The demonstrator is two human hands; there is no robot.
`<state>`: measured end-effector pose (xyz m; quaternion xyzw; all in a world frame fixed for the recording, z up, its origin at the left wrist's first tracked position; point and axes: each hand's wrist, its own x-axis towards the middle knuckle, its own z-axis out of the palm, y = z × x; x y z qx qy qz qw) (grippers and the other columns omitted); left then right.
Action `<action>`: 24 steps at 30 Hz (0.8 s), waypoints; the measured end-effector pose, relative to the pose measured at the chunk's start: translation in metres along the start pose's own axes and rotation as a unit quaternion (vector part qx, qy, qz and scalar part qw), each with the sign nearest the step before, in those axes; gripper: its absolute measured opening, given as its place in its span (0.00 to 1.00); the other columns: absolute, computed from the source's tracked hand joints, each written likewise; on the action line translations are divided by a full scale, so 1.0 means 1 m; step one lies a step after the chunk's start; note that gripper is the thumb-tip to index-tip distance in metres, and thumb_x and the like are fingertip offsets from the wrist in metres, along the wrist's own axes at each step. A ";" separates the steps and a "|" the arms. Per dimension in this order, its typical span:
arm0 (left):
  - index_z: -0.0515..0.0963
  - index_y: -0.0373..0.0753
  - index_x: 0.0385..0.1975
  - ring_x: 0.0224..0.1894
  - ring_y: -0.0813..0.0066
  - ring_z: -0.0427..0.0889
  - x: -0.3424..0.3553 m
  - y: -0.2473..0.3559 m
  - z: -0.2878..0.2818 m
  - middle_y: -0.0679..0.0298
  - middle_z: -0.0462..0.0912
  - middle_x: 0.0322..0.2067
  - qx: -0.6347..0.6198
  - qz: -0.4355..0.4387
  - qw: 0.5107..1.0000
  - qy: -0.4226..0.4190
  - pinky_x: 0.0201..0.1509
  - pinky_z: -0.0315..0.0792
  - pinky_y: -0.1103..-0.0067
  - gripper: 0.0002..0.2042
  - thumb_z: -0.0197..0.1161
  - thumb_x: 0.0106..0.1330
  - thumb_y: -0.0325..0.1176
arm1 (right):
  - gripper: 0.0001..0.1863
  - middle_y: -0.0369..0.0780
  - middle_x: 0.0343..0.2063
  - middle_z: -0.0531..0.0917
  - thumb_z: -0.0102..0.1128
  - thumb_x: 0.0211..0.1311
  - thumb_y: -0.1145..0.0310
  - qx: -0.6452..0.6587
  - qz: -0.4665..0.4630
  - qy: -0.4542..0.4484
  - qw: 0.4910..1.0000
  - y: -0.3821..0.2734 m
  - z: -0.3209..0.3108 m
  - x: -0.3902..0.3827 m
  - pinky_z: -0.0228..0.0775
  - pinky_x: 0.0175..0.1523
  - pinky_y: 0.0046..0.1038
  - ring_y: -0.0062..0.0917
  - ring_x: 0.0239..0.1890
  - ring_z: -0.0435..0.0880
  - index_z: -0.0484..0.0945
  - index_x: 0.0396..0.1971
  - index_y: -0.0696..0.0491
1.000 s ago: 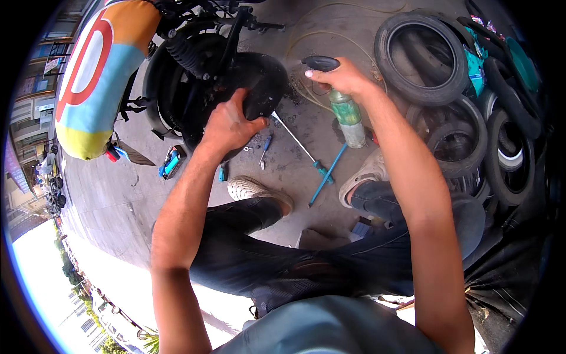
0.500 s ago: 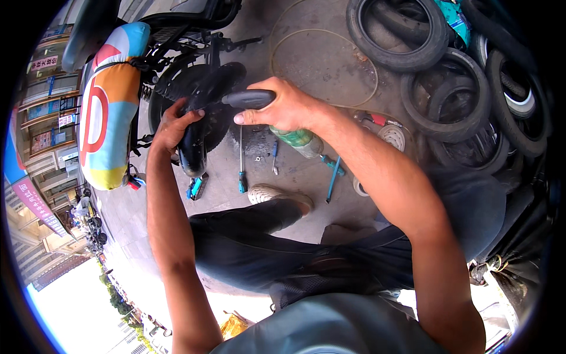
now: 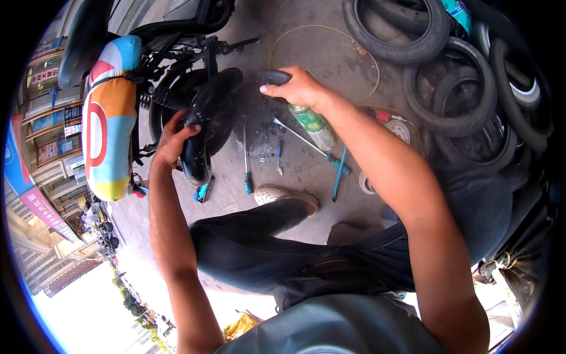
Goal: The person is repairing a motorcycle tire while sitting on the ground. They use a spray bottle to apply liquid to the tire and a screwdriver to pry the tire bead away from the rim.
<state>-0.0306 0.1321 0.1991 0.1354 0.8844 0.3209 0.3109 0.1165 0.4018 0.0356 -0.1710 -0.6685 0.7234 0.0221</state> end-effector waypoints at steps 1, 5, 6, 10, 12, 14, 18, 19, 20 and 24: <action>0.71 0.33 0.64 0.51 0.65 0.82 0.003 -0.001 -0.002 0.52 0.82 0.51 -0.003 0.001 1.000 -0.002 0.59 0.74 0.73 0.35 0.71 0.54 0.37 | 0.20 0.37 0.25 0.88 0.76 0.57 0.51 0.022 0.008 -0.016 1.000 0.009 0.001 0.005 0.77 0.42 0.31 0.25 0.30 0.86 0.86 0.34 0.55; 0.67 0.34 0.68 0.52 0.61 0.83 0.005 0.008 -0.004 0.50 0.81 0.52 -0.061 -0.032 0.997 0.044 0.59 0.76 0.71 0.38 0.69 0.55 0.38 | 0.23 0.40 0.28 0.89 0.75 0.56 0.47 0.017 0.028 0.104 0.994 0.035 0.019 0.013 0.78 0.46 0.34 0.31 0.34 0.88 0.86 0.36 0.54; 0.66 0.34 0.69 0.53 0.60 0.83 0.008 0.007 -0.002 0.50 0.81 0.52 -0.078 -0.042 0.994 0.065 0.59 0.77 0.71 0.39 0.69 0.55 0.39 | 0.24 0.40 0.29 0.89 0.75 0.56 0.46 0.016 0.029 0.116 0.993 0.046 0.022 0.015 0.78 0.46 0.34 0.32 0.35 0.88 0.86 0.36 0.54; 0.70 0.37 0.67 0.55 0.62 0.83 0.023 -0.014 -0.022 0.54 0.82 0.55 -0.108 -0.050 0.990 0.075 0.62 0.75 0.71 0.35 0.66 0.58 0.41 | 0.24 0.44 0.32 0.88 0.76 0.56 0.47 0.015 -0.003 0.104 0.994 0.055 0.040 0.011 0.77 0.46 0.37 0.35 0.37 0.87 0.85 0.39 0.53; 0.71 0.38 0.67 0.54 0.63 0.84 0.021 -0.016 -0.028 0.56 0.83 0.53 -0.118 -0.046 0.989 0.081 0.61 0.76 0.71 0.32 0.63 0.61 0.41 | 0.23 0.44 0.29 0.87 0.77 0.56 0.49 0.014 -0.020 0.075 0.997 0.036 0.054 -0.003 0.77 0.43 0.38 0.36 0.34 0.86 0.84 0.38 0.54; 0.71 0.38 0.66 0.53 0.63 0.84 0.024 -0.013 -0.026 0.56 0.83 0.53 -0.131 -0.038 0.988 0.073 0.60 0.77 0.71 0.30 0.62 0.62 0.40 | 0.22 0.44 0.24 0.84 0.77 0.56 0.51 0.028 -0.063 0.090 0.994 0.021 0.065 -0.017 0.76 0.38 0.38 0.36 0.29 0.85 0.82 0.34 0.55; 0.71 0.38 0.65 0.52 0.64 0.85 0.029 -0.015 -0.033 0.56 0.83 0.52 -0.139 -0.035 0.988 0.061 0.59 0.78 0.71 0.28 0.60 0.64 0.40 | 0.21 0.45 0.24 0.83 0.78 0.54 0.53 0.036 -0.126 -0.006 0.991 -0.005 0.083 -0.037 0.75 0.38 0.39 0.40 0.29 0.85 0.81 0.33 0.55; 0.71 0.38 0.65 0.52 0.64 0.85 0.030 -0.014 -0.033 0.56 0.83 0.52 -0.140 -0.035 0.988 0.060 0.59 0.78 0.71 0.28 0.60 0.64 0.41 | 0.21 0.45 0.24 0.83 0.79 0.53 0.54 0.043 -0.145 -0.029 0.988 -0.009 0.085 -0.040 0.75 0.38 0.39 0.41 0.30 0.85 0.81 0.33 0.55; 0.71 0.38 0.65 0.51 0.64 0.85 0.031 -0.011 -0.030 0.56 0.83 0.51 -0.142 -0.036 0.988 0.057 0.58 0.78 0.71 0.28 0.60 0.65 0.41 | 0.21 0.45 0.25 0.84 0.80 0.52 0.54 0.050 -0.163 -0.051 0.984 -0.011 0.088 -0.042 0.75 0.38 0.39 0.41 0.31 0.85 0.81 0.34 0.55; 0.70 0.37 0.65 0.52 0.60 0.85 0.026 -0.001 -0.024 0.52 0.83 0.52 -0.155 -0.038 0.986 0.042 0.60 0.78 0.69 0.32 0.64 0.60 0.42 | 0.22 0.44 0.28 0.85 0.81 0.50 0.54 0.056 -0.253 -0.027 0.966 -0.015 0.095 -0.041 0.75 0.38 0.39 0.39 0.33 0.86 0.80 0.33 0.55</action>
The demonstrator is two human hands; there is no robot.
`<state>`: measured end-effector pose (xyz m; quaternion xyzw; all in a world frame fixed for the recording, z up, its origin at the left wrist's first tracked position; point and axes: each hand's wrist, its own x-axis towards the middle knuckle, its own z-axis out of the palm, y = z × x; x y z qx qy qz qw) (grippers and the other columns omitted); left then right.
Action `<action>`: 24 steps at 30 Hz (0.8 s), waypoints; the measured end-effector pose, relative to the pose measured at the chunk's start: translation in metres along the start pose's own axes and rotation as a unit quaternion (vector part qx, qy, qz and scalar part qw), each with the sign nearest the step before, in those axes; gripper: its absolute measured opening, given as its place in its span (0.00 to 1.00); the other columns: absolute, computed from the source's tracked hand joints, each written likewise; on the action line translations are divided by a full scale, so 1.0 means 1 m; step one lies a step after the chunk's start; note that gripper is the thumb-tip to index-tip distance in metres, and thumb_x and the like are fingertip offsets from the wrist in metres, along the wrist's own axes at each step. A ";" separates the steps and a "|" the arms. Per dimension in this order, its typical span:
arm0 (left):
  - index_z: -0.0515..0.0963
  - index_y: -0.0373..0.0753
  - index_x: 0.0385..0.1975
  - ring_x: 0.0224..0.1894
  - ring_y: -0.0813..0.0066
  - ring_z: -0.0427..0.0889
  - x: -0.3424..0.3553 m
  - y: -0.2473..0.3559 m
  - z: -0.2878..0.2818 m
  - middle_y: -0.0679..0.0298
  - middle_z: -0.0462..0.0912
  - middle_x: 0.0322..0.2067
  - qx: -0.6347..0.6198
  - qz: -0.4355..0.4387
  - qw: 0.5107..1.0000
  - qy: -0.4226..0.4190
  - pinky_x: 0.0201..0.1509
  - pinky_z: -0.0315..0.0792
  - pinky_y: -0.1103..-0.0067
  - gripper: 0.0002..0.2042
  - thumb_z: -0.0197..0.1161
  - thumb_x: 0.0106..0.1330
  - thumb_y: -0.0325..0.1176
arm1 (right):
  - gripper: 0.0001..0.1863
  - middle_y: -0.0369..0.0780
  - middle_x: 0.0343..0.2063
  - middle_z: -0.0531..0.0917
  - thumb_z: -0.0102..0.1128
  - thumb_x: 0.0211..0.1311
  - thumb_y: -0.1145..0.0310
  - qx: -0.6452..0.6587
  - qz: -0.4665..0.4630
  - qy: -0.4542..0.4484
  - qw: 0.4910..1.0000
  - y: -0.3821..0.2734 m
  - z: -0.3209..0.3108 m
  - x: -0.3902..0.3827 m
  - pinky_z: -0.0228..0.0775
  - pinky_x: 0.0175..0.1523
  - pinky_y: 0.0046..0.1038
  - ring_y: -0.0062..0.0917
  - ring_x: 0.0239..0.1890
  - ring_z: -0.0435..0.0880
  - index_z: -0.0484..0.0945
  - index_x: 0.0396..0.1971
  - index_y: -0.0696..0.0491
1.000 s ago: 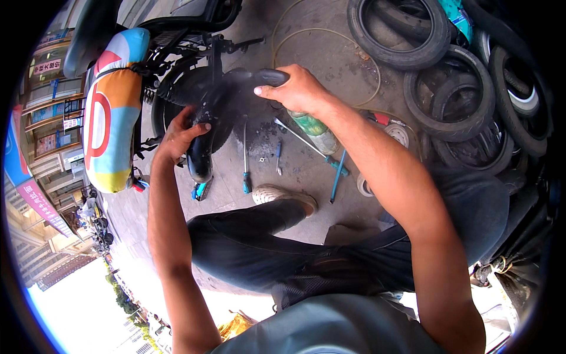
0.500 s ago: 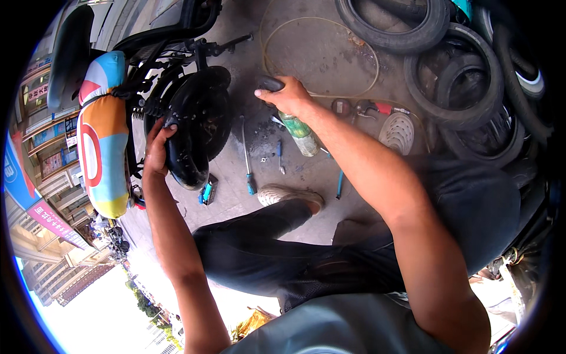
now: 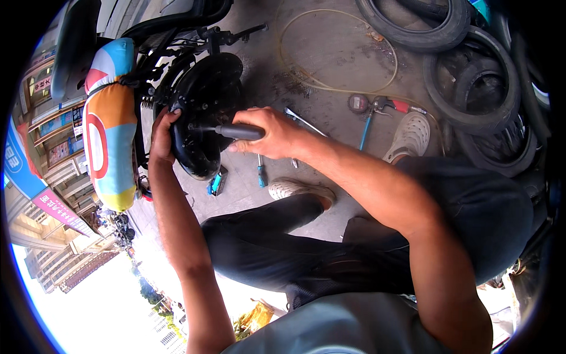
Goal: The person is repairing a motorcycle tire while sitting on the ground. They use a spray bottle to apply liquid to the tire and a screwdriver to pry the tire bead away from the rim.
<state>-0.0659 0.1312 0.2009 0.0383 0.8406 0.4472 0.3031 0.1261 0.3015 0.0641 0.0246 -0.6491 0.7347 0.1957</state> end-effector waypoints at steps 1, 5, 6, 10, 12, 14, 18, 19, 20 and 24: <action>0.72 0.38 0.63 0.51 0.61 0.85 -0.001 0.000 0.000 0.53 0.83 0.51 0.001 0.003 1.000 0.009 0.58 0.78 0.70 0.30 0.63 0.60 0.42 | 0.21 0.44 0.26 0.84 0.81 0.51 0.55 -0.006 -0.002 0.006 1.000 -0.002 0.001 0.001 0.75 0.37 0.39 0.38 0.31 0.86 0.80 0.32 0.55; 0.71 0.39 0.64 0.52 0.61 0.85 -0.009 0.005 0.005 0.54 0.83 0.52 0.001 -0.009 1.000 0.007 0.58 0.79 0.69 0.30 0.63 0.61 0.42 | 0.19 0.44 0.23 0.84 0.78 0.54 0.56 -0.028 0.143 0.048 0.988 -0.015 -0.009 0.004 0.75 0.35 0.39 0.38 0.28 0.86 0.79 0.31 0.54; 0.72 0.41 0.64 0.52 0.62 0.85 -0.007 0.003 0.005 0.56 0.83 0.52 0.001 -0.013 1.000 0.007 0.58 0.78 0.69 0.29 0.62 0.62 0.42 | 0.19 0.43 0.24 0.84 0.77 0.55 0.54 -0.068 0.143 0.060 0.986 -0.010 -0.009 0.004 0.76 0.36 0.38 0.38 0.29 0.86 0.80 0.32 0.54; 0.73 0.42 0.63 0.53 0.63 0.84 -0.003 -0.003 -0.002 0.58 0.83 0.52 0.011 -0.013 1.000 0.016 0.59 0.78 0.68 0.28 0.62 0.62 0.44 | 0.20 0.43 0.26 0.85 0.78 0.53 0.54 -0.038 0.102 -0.037 0.993 -0.016 -0.010 -0.002 0.76 0.38 0.36 0.35 0.30 0.86 0.82 0.35 0.54; 0.71 0.39 0.65 0.51 0.61 0.85 -0.004 0.000 0.001 0.53 0.83 0.51 0.007 -0.012 1.000 0.012 0.57 0.79 0.68 0.31 0.64 0.60 0.44 | 0.21 0.43 0.26 0.85 0.79 0.52 0.54 0.008 0.110 -0.122 0.986 -0.023 -0.011 -0.005 0.76 0.38 0.36 0.34 0.30 0.87 0.82 0.35 0.54; 0.70 0.37 0.65 0.50 0.60 0.86 -0.005 0.000 0.001 0.51 0.83 0.50 0.009 -0.009 1.000 0.010 0.56 0.80 0.68 0.33 0.65 0.59 0.44 | 0.20 0.43 0.26 0.86 0.79 0.51 0.54 -0.017 0.117 -0.168 0.979 -0.022 -0.007 -0.010 0.76 0.39 0.37 0.36 0.31 0.87 0.83 0.35 0.54; 0.72 0.40 0.64 0.52 0.62 0.84 -0.007 -0.002 0.000 0.55 0.83 0.51 0.019 -0.015 1.000 0.012 0.59 0.77 0.69 0.30 0.63 0.61 0.44 | 0.18 0.45 0.26 0.85 0.78 0.53 0.60 -0.113 0.125 -0.238 0.957 -0.020 0.000 -0.022 0.73 0.41 0.40 0.41 0.32 0.86 0.83 0.37 0.57; 0.73 0.42 0.64 0.53 0.63 0.83 -0.007 -0.001 0.001 0.56 0.83 0.52 0.021 -0.021 0.999 0.012 0.61 0.75 0.69 0.29 0.62 0.62 0.44 | 0.18 0.46 0.26 0.85 0.78 0.53 0.60 -0.114 0.118 -0.231 0.959 -0.014 0.000 -0.024 0.73 0.42 0.40 0.42 0.33 0.86 0.83 0.37 0.56; 0.73 0.41 0.64 0.53 0.62 0.83 -0.007 -0.001 0.002 0.56 0.83 0.52 0.020 -0.018 1.000 0.007 0.61 0.75 0.69 0.29 0.63 0.61 0.44 | 0.18 0.46 0.26 0.85 0.78 0.53 0.60 -0.113 0.111 -0.225 0.961 -0.009 0.000 -0.025 0.73 0.43 0.41 0.43 0.34 0.86 0.83 0.37 0.56; 0.72 0.41 0.65 0.54 0.60 0.83 -0.007 -0.003 0.003 0.54 0.82 0.53 0.030 -0.009 0.999 0.005 0.62 0.75 0.68 0.32 0.64 0.60 0.45 | 0.20 0.44 0.27 0.86 0.78 0.53 0.54 -0.097 0.201 -0.093 0.970 0.007 -0.007 -0.016 0.76 0.41 0.41 0.41 0.34 0.87 0.83 0.33 0.55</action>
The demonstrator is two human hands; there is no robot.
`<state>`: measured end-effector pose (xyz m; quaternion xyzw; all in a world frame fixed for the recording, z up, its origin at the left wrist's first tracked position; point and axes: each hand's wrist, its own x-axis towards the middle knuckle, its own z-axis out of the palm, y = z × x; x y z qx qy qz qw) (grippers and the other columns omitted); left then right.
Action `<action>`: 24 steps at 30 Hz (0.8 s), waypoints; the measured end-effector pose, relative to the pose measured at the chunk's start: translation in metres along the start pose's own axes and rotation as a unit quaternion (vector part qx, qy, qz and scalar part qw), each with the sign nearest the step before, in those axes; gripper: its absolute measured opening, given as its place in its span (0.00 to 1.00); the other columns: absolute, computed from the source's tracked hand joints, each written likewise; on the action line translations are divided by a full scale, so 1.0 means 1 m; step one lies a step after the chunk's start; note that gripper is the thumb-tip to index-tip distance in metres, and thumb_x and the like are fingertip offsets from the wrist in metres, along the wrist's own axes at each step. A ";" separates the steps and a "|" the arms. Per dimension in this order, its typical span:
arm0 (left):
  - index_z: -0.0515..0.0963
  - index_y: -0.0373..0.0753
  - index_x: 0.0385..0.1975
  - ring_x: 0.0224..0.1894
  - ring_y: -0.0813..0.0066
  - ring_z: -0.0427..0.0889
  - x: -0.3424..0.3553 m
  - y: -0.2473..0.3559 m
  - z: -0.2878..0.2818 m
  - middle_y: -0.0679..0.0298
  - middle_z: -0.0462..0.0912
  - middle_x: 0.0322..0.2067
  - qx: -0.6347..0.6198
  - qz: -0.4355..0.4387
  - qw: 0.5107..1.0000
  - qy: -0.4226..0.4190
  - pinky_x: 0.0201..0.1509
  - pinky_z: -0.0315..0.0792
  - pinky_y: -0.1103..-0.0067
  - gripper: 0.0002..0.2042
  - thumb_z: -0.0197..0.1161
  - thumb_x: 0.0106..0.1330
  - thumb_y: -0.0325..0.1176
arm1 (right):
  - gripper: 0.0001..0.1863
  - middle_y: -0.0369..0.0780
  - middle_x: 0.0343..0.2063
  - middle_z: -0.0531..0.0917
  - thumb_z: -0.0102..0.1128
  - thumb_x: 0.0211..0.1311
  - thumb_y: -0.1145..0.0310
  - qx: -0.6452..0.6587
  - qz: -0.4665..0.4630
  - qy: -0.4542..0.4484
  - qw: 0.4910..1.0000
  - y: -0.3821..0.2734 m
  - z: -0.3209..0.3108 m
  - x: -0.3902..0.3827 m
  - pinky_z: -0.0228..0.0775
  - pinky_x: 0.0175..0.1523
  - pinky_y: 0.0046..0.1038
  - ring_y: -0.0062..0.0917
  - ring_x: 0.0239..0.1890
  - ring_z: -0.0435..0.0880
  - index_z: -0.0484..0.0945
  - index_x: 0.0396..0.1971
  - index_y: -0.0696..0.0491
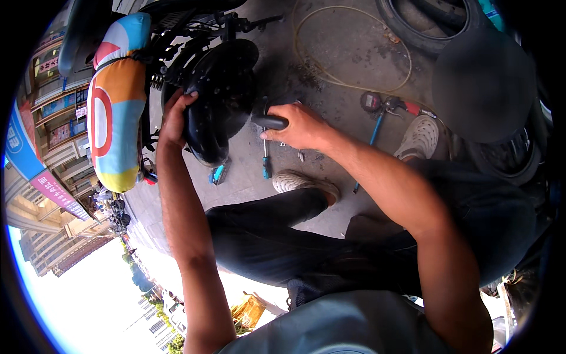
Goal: The person is repairing a motorcycle tire while sitting on the ground. They use a spray bottle to apply liquid to the tire and a screwdriver to pry the tire bead away from the rim.
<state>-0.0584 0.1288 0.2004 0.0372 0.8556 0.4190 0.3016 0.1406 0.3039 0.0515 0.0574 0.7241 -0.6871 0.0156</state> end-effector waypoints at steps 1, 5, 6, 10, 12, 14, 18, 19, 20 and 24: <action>0.71 0.41 0.66 0.55 0.60 0.83 0.001 -0.001 0.000 0.54 0.82 0.54 0.006 0.001 1.000 0.004 0.62 0.75 0.68 0.33 0.65 0.59 0.45 | 0.19 0.45 0.27 0.86 0.76 0.55 0.54 0.009 -0.011 0.068 0.998 0.016 0.006 0.008 0.76 0.40 0.42 0.42 0.34 0.87 0.81 0.32 0.55; 0.67 0.34 0.68 0.51 0.58 0.85 -0.008 0.003 0.012 0.48 0.82 0.53 0.015 0.017 0.999 0.042 0.57 0.79 0.68 0.37 0.66 0.58 0.43 | 0.21 0.46 0.32 0.86 0.74 0.58 0.51 -0.067 0.092 0.186 0.976 0.037 -0.001 0.033 0.76 0.44 0.45 0.44 0.40 0.87 0.81 0.35 0.54; 0.68 0.34 0.68 0.51 0.58 0.85 -0.008 0.003 0.013 0.48 0.82 0.52 0.011 0.020 0.999 0.036 0.57 0.79 0.68 0.37 0.66 0.58 0.43 | 0.21 0.46 0.33 0.87 0.73 0.58 0.50 -0.056 0.084 0.181 0.978 0.042 -0.004 0.039 0.76 0.44 0.45 0.45 0.40 0.87 0.81 0.36 0.54; 0.70 0.38 0.68 0.55 0.59 0.83 -0.005 -0.004 -0.004 0.53 0.82 0.55 -0.008 0.012 1.000 0.021 0.62 0.75 0.69 0.35 0.64 0.58 0.43 | 0.23 0.46 0.37 0.88 0.72 0.59 0.48 -0.024 0.106 0.143 0.984 0.036 -0.007 0.061 0.77 0.50 0.44 0.46 0.46 0.87 0.83 0.43 0.52; 0.71 0.35 0.65 0.50 0.59 0.85 -0.005 -0.002 0.001 0.51 0.83 0.51 -0.032 0.026 0.999 0.027 0.58 0.78 0.70 0.34 0.66 0.57 0.42 | 0.23 0.46 0.39 0.88 0.72 0.59 0.47 -0.050 0.139 0.183 0.972 0.040 -0.006 0.076 0.78 0.52 0.43 0.45 0.48 0.87 0.83 0.43 0.50; 0.72 0.35 0.64 0.50 0.61 0.85 -0.004 -0.010 0.000 0.52 0.84 0.50 -0.028 0.029 0.999 0.013 0.58 0.77 0.71 0.33 0.66 0.57 0.42 | 0.22 0.46 0.39 0.89 0.73 0.58 0.48 -0.027 0.139 0.211 0.967 0.056 -0.001 0.091 0.78 0.53 0.42 0.43 0.48 0.87 0.85 0.43 0.50; 0.73 0.34 0.62 0.50 0.65 0.82 -0.019 -0.028 0.010 0.56 0.83 0.49 0.005 0.027 1.000 0.006 0.59 0.74 0.73 0.32 0.67 0.56 0.40 | 0.19 0.40 0.33 0.88 0.76 0.57 0.53 0.103 0.136 0.152 0.974 0.082 -0.026 0.112 0.78 0.44 0.33 0.31 0.38 0.87 0.85 0.38 0.53; 0.73 0.34 0.61 0.49 0.66 0.81 -0.019 -0.037 0.018 0.58 0.82 0.48 0.038 0.039 0.998 -0.013 0.59 0.73 0.74 0.33 0.69 0.54 0.40 | 0.18 0.37 0.31 0.88 0.77 0.57 0.55 0.154 0.136 0.122 0.971 0.095 -0.037 0.113 0.77 0.40 0.30 0.26 0.34 0.86 0.86 0.37 0.53; 0.74 0.33 0.60 0.49 0.67 0.80 -0.026 -0.047 0.016 0.59 0.82 0.47 0.073 0.046 0.996 -0.019 0.59 0.72 0.75 0.33 0.70 0.53 0.40 | 0.16 0.33 0.26 0.84 0.78 0.57 0.57 0.211 0.139 0.096 0.963 0.085 -0.043 0.113 0.74 0.35 0.24 0.17 0.28 0.80 0.85 0.34 0.54; 0.74 0.33 0.58 0.46 0.70 0.79 -0.040 -0.067 0.041 0.59 0.82 0.44 0.159 0.045 0.984 -0.066 0.56 0.73 0.75 0.33 0.74 0.51 0.39 | 0.20 0.36 0.28 0.88 0.78 0.55 0.54 0.099 0.157 0.111 0.976 0.068 -0.082 0.108 0.78 0.41 0.29 0.21 0.29 0.85 0.87 0.38 0.55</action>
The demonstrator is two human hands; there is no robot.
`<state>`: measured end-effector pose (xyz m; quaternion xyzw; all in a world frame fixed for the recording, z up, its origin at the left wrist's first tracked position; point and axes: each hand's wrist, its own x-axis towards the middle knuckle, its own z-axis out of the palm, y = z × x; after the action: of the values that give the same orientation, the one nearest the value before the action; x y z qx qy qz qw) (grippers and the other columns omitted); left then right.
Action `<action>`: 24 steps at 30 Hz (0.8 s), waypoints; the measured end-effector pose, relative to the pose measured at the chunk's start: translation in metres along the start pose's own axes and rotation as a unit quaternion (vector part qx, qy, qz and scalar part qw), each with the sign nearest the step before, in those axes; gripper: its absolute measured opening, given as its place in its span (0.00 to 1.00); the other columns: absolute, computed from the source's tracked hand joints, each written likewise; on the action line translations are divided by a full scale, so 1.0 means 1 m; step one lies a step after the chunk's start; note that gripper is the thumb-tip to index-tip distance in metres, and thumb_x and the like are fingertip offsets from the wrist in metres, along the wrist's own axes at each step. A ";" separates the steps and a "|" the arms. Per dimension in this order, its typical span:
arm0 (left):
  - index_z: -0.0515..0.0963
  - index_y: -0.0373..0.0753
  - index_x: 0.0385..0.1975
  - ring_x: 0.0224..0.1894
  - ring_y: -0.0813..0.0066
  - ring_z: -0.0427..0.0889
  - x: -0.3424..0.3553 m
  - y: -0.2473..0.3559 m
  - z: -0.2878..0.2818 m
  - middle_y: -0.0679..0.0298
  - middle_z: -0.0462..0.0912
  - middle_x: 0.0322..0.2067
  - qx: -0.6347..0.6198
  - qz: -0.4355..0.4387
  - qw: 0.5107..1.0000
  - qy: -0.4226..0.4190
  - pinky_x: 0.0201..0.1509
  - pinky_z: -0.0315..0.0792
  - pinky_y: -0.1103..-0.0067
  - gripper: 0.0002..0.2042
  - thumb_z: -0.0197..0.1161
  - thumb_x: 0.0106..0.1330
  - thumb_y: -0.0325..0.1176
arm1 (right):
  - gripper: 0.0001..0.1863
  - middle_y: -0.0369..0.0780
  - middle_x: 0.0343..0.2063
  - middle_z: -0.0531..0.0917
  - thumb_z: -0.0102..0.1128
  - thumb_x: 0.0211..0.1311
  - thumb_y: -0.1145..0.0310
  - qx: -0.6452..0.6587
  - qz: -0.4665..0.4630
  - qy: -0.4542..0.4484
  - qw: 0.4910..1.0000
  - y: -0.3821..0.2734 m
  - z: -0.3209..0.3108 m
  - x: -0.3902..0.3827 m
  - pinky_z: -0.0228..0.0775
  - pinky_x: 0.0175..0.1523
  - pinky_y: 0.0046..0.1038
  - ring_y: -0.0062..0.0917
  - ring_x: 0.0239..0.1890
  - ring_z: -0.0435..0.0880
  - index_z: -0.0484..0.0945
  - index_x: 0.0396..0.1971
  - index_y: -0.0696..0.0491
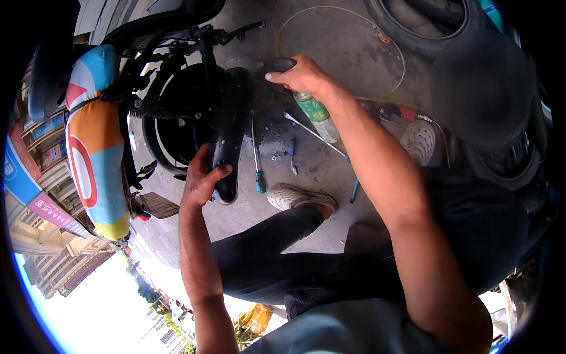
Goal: The person is repairing a motorcycle tire while sitting on the ground. They use a spray bottle to apply liquid to the tire and a screwdriver to pry the tire bead away from the rim.
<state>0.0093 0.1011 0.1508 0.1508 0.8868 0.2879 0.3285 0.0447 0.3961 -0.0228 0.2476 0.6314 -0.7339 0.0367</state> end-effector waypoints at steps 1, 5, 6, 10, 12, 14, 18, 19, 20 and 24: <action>0.75 0.32 0.57 0.45 0.70 0.79 0.002 -0.004 0.005 0.59 0.82 0.43 0.021 0.004 1.000 -0.018 0.54 0.73 0.75 0.32 0.74 0.51 0.39 | 0.20 0.37 0.28 0.88 0.78 0.54 0.54 -0.027 0.002 -0.010 1.000 0.002 -0.008 0.001 0.78 0.41 0.29 0.22 0.29 0.85 0.88 0.38 0.54; 0.76 0.32 0.54 0.40 0.72 0.81 0.010 -0.004 0.030 0.58 0.84 0.39 0.074 0.028 0.996 -0.049 0.49 0.76 0.74 0.30 0.75 0.51 0.38 | 0.20 0.37 0.29 0.88 0.78 0.53 0.54 -0.095 -0.038 -0.074 0.992 0.000 -0.032 0.001 0.78 0.45 0.29 0.22 0.31 0.86 0.88 0.38 0.53; 0.76 0.32 0.54 0.39 0.73 0.81 0.011 -0.003 0.033 0.58 0.84 0.38 0.090 0.033 0.994 -0.053 0.48 0.77 0.75 0.30 0.74 0.51 0.38 | 0.18 0.37 0.27 0.87 0.78 0.54 0.55 -0.088 -0.035 -0.067 0.993 -0.005 -0.032 -0.003 0.77 0.43 0.28 0.21 0.30 0.84 0.87 0.36 0.54; 0.74 0.34 0.55 0.40 0.62 0.86 0.009 -0.005 0.047 0.52 0.86 0.38 0.166 0.031 0.984 -0.053 0.49 0.78 0.70 0.31 0.74 0.50 0.38 | 0.17 0.37 0.26 0.86 0.78 0.56 0.58 -0.092 -0.068 -0.007 0.993 -0.020 -0.013 -0.001 0.74 0.40 0.29 0.23 0.30 0.83 0.86 0.35 0.57; 0.72 0.34 0.55 0.44 0.52 0.86 0.011 -0.005 0.053 0.47 0.85 0.41 0.175 0.022 0.982 -0.074 0.52 0.77 0.66 0.32 0.73 0.50 0.40 | 0.19 0.40 0.28 0.87 0.78 0.56 0.57 -0.127 -0.100 0.000 0.987 -0.032 -0.003 0.007 0.75 0.42 0.32 0.27 0.32 0.84 0.86 0.37 0.57; 0.71 0.35 0.56 0.46 0.49 0.86 0.012 -0.009 0.063 0.46 0.85 0.42 0.186 0.025 0.979 -0.081 0.52 0.77 0.65 0.32 0.72 0.51 0.41 | 0.20 0.43 0.31 0.88 0.77 0.56 0.56 -0.178 -0.124 -0.030 0.976 -0.043 0.004 0.017 0.76 0.45 0.35 0.32 0.35 0.86 0.86 0.38 0.57; 0.70 0.34 0.55 0.44 0.52 0.85 0.013 -0.012 0.077 0.46 0.84 0.41 0.233 0.018 0.970 -0.066 0.52 0.76 0.65 0.33 0.73 0.51 0.42 | 0.29 0.47 0.45 0.88 0.77 0.53 0.46 -0.294 -0.069 -0.044 0.952 -0.057 0.026 0.043 0.78 0.55 0.39 0.41 0.51 0.87 0.87 0.46 0.54; 0.69 0.35 0.56 0.45 0.48 0.85 0.014 -0.014 0.079 0.45 0.83 0.41 0.243 0.006 0.968 -0.068 0.52 0.76 0.64 0.34 0.73 0.51 0.43 | 0.25 0.47 0.40 0.89 0.77 0.54 0.49 -0.293 -0.087 -0.007 0.952 -0.056 0.032 0.045 0.78 0.51 0.39 0.41 0.46 0.88 0.88 0.42 0.53; 0.69 0.35 0.57 0.46 0.47 0.85 0.015 -0.016 0.080 0.44 0.83 0.42 0.244 0.008 0.967 -0.066 0.53 0.76 0.63 0.34 0.73 0.51 0.43 | 0.26 0.48 0.42 0.89 0.76 0.54 0.48 -0.299 -0.091 -0.028 0.950 -0.058 0.037 0.045 0.78 0.52 0.39 0.42 0.48 0.88 0.88 0.43 0.54; 0.66 0.34 0.62 0.52 0.40 0.82 0.019 -0.027 0.100 0.38 0.80 0.49 0.256 -0.001 0.965 -0.054 0.57 0.75 0.59 0.38 0.72 0.51 0.43 | 0.30 0.48 0.45 0.88 0.76 0.53 0.46 -0.284 -0.126 -0.091 0.946 -0.065 0.051 0.039 0.78 0.55 0.40 0.43 0.51 0.86 0.86 0.47 0.55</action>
<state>0.0599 0.1294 0.0626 0.2443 0.9120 0.0427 0.3267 -0.0297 0.3712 0.0239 0.0781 0.8339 -0.5418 0.0702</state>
